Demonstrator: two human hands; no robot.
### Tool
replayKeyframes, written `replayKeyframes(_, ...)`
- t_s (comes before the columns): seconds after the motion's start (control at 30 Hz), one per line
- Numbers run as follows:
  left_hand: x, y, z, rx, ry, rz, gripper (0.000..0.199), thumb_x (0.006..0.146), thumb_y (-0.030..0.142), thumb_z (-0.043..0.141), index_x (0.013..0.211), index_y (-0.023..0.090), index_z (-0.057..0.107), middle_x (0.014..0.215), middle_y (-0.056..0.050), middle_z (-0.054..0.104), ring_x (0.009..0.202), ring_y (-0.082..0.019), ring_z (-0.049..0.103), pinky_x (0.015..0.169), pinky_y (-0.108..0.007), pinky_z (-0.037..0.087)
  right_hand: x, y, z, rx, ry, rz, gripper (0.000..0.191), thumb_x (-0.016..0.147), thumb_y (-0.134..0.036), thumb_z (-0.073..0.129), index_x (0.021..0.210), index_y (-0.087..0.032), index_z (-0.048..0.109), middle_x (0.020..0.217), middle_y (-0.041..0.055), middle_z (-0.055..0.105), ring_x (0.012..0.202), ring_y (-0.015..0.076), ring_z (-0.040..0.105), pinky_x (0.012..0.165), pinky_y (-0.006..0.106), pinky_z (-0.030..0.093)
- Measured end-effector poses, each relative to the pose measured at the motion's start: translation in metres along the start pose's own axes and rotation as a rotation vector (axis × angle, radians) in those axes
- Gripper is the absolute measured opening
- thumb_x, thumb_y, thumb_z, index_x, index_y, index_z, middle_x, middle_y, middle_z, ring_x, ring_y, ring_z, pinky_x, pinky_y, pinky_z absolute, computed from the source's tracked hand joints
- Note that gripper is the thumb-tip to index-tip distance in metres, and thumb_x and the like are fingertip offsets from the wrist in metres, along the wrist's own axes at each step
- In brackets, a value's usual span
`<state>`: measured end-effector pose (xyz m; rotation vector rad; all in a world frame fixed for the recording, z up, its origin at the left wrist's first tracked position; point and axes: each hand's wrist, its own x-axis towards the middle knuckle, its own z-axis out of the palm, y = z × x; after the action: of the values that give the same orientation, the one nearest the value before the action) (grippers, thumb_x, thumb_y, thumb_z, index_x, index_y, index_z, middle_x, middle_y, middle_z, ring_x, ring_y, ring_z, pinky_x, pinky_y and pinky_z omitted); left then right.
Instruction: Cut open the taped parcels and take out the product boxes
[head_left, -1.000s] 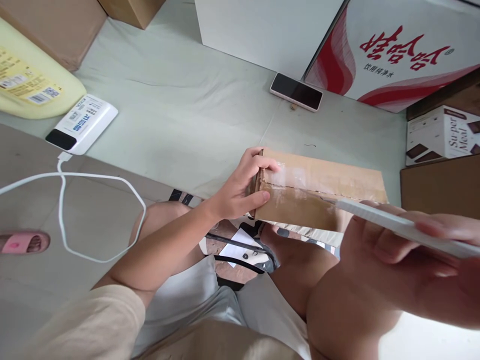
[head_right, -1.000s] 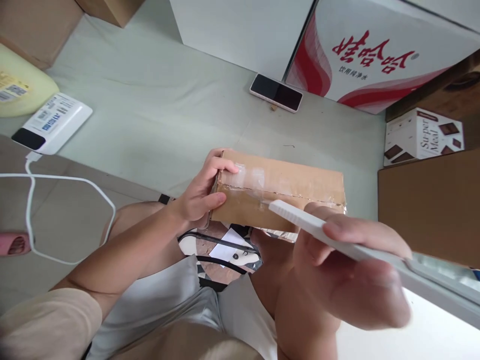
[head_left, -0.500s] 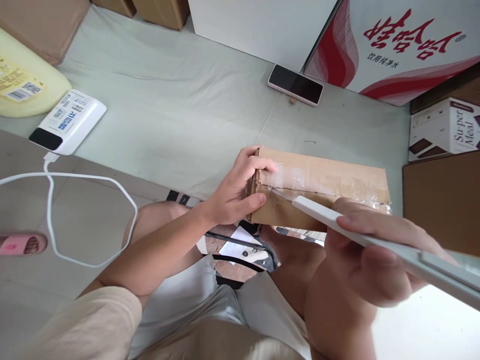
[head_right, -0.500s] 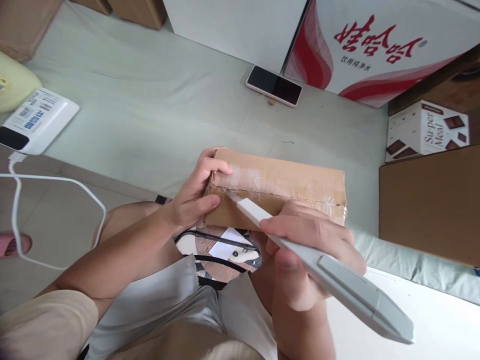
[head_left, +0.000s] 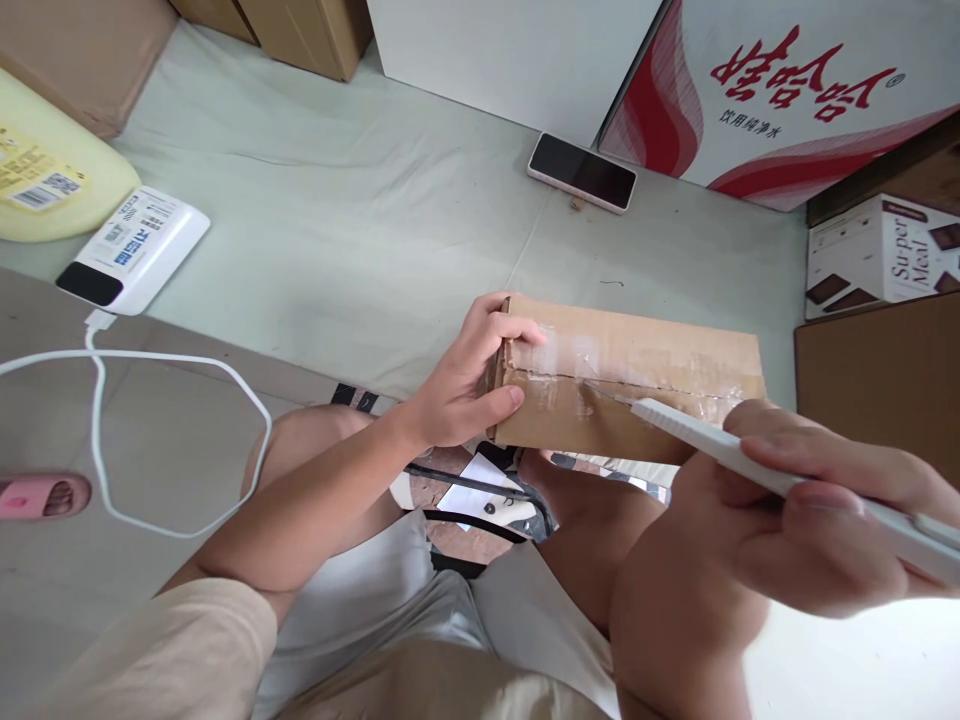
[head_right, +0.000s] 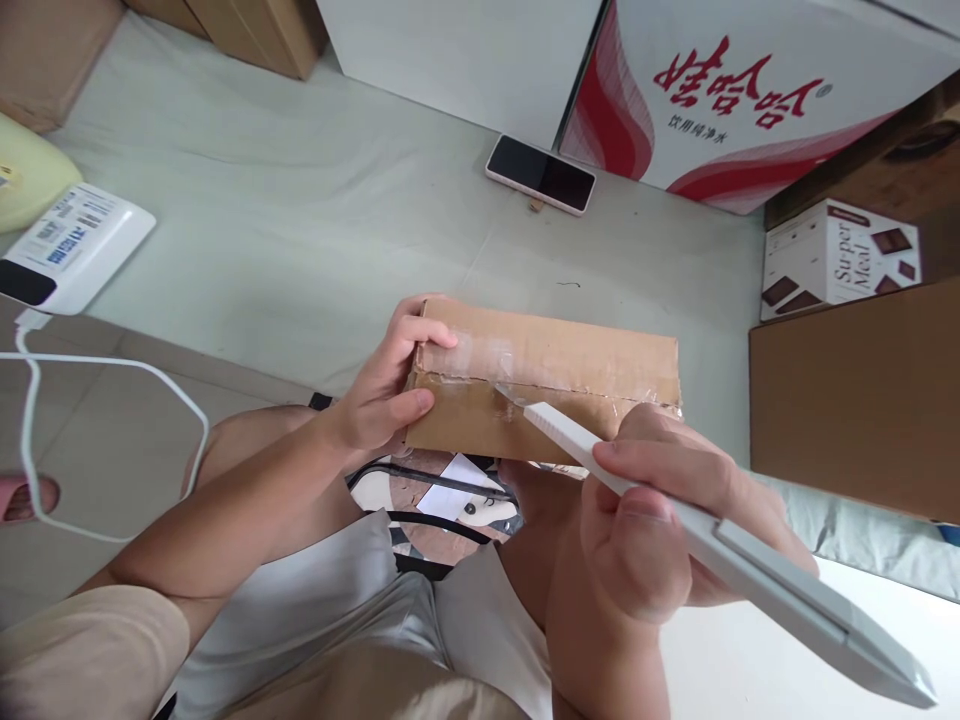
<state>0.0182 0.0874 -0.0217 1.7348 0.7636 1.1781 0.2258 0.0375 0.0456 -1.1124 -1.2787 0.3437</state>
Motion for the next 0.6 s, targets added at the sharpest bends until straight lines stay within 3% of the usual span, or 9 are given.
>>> replayKeyframes(0.07,0.0,-0.001,-0.001,0.02,-0.009,0.01,0.046,0.09,0.064,0.058,0.118,0.028,0.056,0.122,-0.012,0.056,0.13,-0.034,0.046,0.106,-0.053,0.045,0.007,0.004,-0.001,0.102,0.014,-0.163,0.012,0.089,-0.037,0.064,0.083,-0.037,0.075,0.045,-0.0047,0.042,0.031,0.0118,0.022,0.037,0.032,0.01)
replayKeyframes(0.13,0.001,-0.001,-0.001,0.033,-0.015,0.03,0.044,0.092,0.063,0.056,0.12,0.029,0.055,0.122,-0.011,0.056,0.13,-0.034,0.046,0.106,-0.053,0.045,0.011,0.006,-0.003,0.178,-0.078,-0.231,0.017,0.091,-0.028,0.061,0.088,-0.035,0.076,0.05,-0.0044,0.05,0.031,0.0102,0.022,0.036,0.033,0.013)
replayKeyframes(0.3,0.0,-0.001,-0.001,0.024,-0.001,0.035,0.044,0.091,0.062,0.057,0.12,0.029,0.056,0.119,-0.01,0.055,0.124,-0.032,0.047,0.106,-0.052,0.045,0.015,0.008,-0.007,0.238,-0.185,-0.272,0.022,0.093,-0.02,0.057,0.089,-0.028,0.077,0.049,-0.0058,0.041,0.034,0.0082,0.018,0.039,0.032,0.011)
replayKeyframes(0.43,0.0,0.002,0.001,0.041,0.011,-0.002,0.048,0.092,0.067,0.053,0.12,0.028,0.054,0.118,-0.01,0.054,0.122,-0.032,0.047,0.106,-0.052,0.045,0.013,0.012,-0.007,0.248,-0.153,-0.336,0.023,0.098,-0.017,0.059,0.105,-0.027,0.079,0.06,-0.0053,0.054,0.039,0.0066,0.027,0.04,0.031,0.017)
replayKeyframes(0.6,0.0,0.004,0.002,0.044,0.008,-0.01,0.047,0.092,0.068,0.051,0.119,0.029,0.052,0.118,-0.009,0.052,0.12,-0.031,0.047,0.105,-0.052,0.046,0.013,0.014,-0.008,0.261,-0.164,-0.372,0.017,0.1,-0.018,0.061,0.101,-0.019,0.078,0.062,-0.0051,0.053,0.044,0.0052,0.032,0.041,0.03,0.024)
